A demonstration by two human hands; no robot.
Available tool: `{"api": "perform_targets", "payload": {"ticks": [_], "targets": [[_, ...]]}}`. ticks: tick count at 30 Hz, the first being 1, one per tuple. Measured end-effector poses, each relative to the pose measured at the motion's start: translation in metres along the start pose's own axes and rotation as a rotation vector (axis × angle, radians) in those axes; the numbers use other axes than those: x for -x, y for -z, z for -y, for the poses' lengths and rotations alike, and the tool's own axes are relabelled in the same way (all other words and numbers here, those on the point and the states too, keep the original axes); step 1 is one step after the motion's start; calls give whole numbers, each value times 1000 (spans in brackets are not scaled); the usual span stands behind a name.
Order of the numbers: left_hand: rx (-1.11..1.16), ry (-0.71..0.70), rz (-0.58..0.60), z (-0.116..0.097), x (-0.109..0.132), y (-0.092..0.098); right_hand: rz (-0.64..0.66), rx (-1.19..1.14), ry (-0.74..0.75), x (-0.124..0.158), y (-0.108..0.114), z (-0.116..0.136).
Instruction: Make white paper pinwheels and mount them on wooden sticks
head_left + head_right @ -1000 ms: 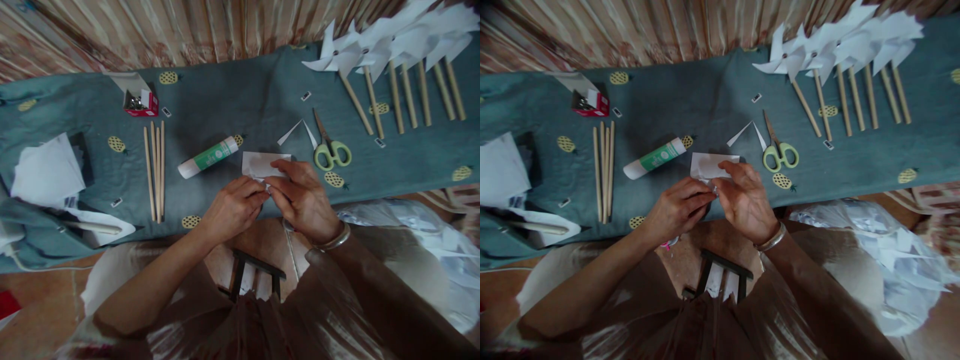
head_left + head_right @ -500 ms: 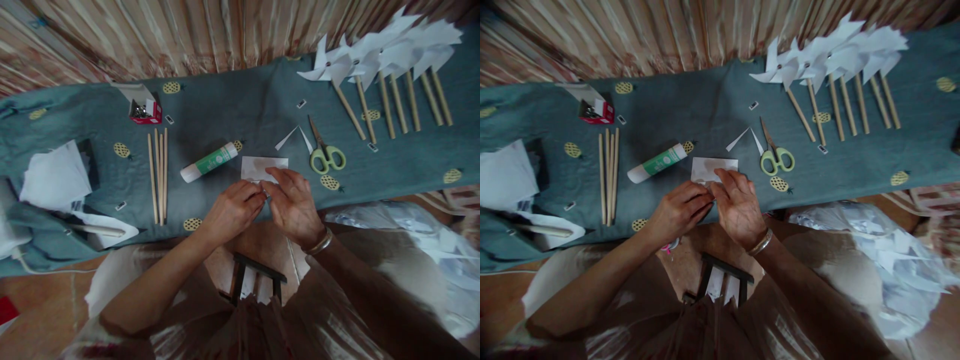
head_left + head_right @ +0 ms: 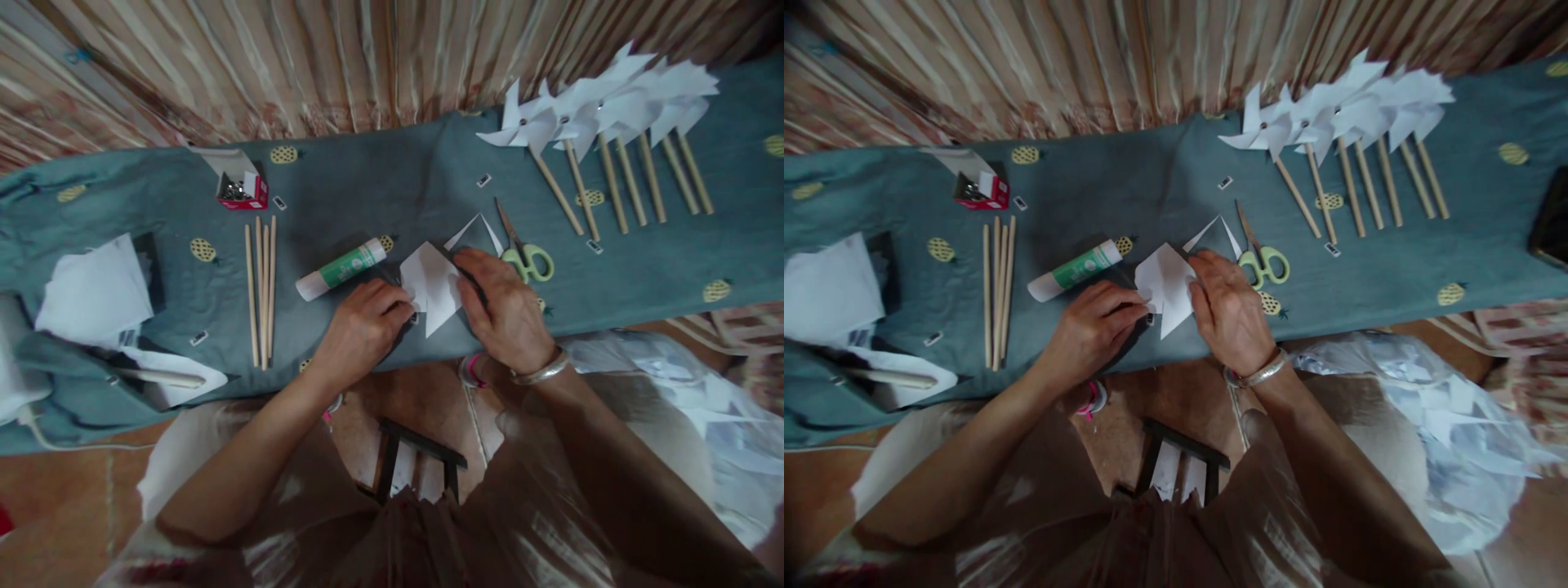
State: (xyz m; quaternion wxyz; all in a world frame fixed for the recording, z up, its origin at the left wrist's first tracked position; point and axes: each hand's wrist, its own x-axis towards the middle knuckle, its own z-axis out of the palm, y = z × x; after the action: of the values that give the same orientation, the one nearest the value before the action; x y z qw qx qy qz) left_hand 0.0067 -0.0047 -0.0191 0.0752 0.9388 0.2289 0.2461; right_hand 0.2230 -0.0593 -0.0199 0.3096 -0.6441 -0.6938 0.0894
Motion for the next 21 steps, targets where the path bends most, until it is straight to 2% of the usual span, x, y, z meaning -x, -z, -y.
{"api": "perform_targets", "payload": {"ticks": [5,10,16,21], "targets": [[24,46,-18,1,0,1,-8,-18,-36,3,5,1],[65,53,-36,-7,-1,3,7,-30,-84,6,10,4],[33,-4,63,-17,-1,-5,12,-31,-79,9,11,8],[21,-3,78,-20,-3,-6,9,-21,-82,9,11,8]]}}
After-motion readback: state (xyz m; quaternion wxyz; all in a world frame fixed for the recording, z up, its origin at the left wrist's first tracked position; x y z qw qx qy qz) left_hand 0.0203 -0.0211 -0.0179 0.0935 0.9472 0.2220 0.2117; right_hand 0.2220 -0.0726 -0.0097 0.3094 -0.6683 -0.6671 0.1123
